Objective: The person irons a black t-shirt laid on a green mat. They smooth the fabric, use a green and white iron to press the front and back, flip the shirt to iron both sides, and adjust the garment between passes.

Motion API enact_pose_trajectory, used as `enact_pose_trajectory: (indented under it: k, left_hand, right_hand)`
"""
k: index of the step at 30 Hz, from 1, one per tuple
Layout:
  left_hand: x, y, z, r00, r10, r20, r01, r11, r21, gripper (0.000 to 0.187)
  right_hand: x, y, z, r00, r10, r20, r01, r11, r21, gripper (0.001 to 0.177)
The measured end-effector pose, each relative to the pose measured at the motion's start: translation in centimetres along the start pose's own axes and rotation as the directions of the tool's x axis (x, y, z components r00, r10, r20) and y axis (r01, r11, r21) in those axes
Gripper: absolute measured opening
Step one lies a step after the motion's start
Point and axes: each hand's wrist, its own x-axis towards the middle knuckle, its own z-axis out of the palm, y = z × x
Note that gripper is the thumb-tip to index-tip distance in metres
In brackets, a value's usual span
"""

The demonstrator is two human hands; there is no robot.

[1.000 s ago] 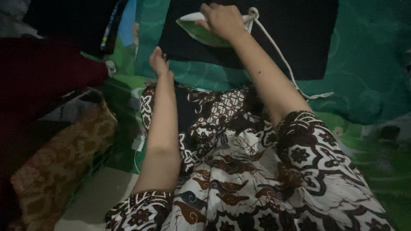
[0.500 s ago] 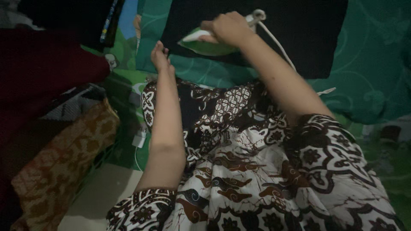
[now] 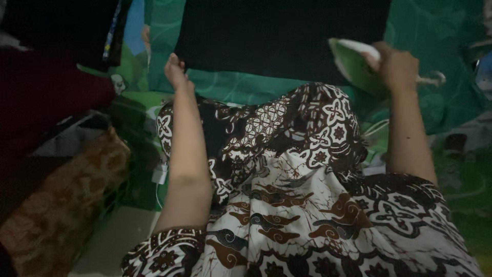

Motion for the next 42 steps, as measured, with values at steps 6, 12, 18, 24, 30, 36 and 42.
enact_pose_trajectory:
  k: [6, 12, 18, 24, 30, 36, 42]
  left_hand:
    - [-2.0, 2.0, 1.2, 0.975, 0.22, 0.02, -0.221, 0.973, 0.065, 0.028]
    - [-14.7, 5.9, 3.8, 0.589, 0.727, 0.353, -0.697, 0.236, 0.678, 0.058]
    - [-21.7, 5.2, 6.7, 0.583, 0.312, 0.75, -0.755, -0.132, 0.642, 0.099]
    - [-20.3, 4.4, 5.9, 0.669, 0.12, 0.733, -0.713, -0.173, 0.679, 0.106]
    - [-19.8, 4.1, 5.8, 0.67, 0.121, 0.732, -0.708, -0.191, 0.68, 0.105]
    - [-19.3, 3.9, 5.6, 0.674, 0.122, 0.729, -0.697, -0.224, 0.681, 0.104]
    - [-19.4, 3.9, 5.8, 0.672, 0.134, 0.729, -0.694, -0.229, 0.682, 0.103]
  right_hand:
    - [0.6, 2.4, 1.9, 0.957, 0.259, -0.129, -0.223, 0.944, 0.241, 0.053]
    - [5.7, -7.7, 1.5, 0.986, 0.098, -0.132, -0.045, 0.933, 0.358, 0.046]
    - [8.1, -12.5, 1.6, 0.926, -0.038, -0.375, 0.101, 0.984, 0.148, 0.041]
    - [9.3, -2.7, 5.9, 0.878, 0.356, -0.321, -0.343, 0.934, 0.097, 0.046]
    - [11.3, 2.4, 8.8, 0.819, 0.418, -0.392, -0.447, 0.894, 0.018, 0.047]
    - [16.1, 3.6, 12.0, 0.833, 0.415, -0.366, -0.432, 0.901, 0.038, 0.057]
    - [14.6, 2.3, 8.6, 0.833, 0.498, -0.24, -0.455, 0.865, 0.213, 0.05]
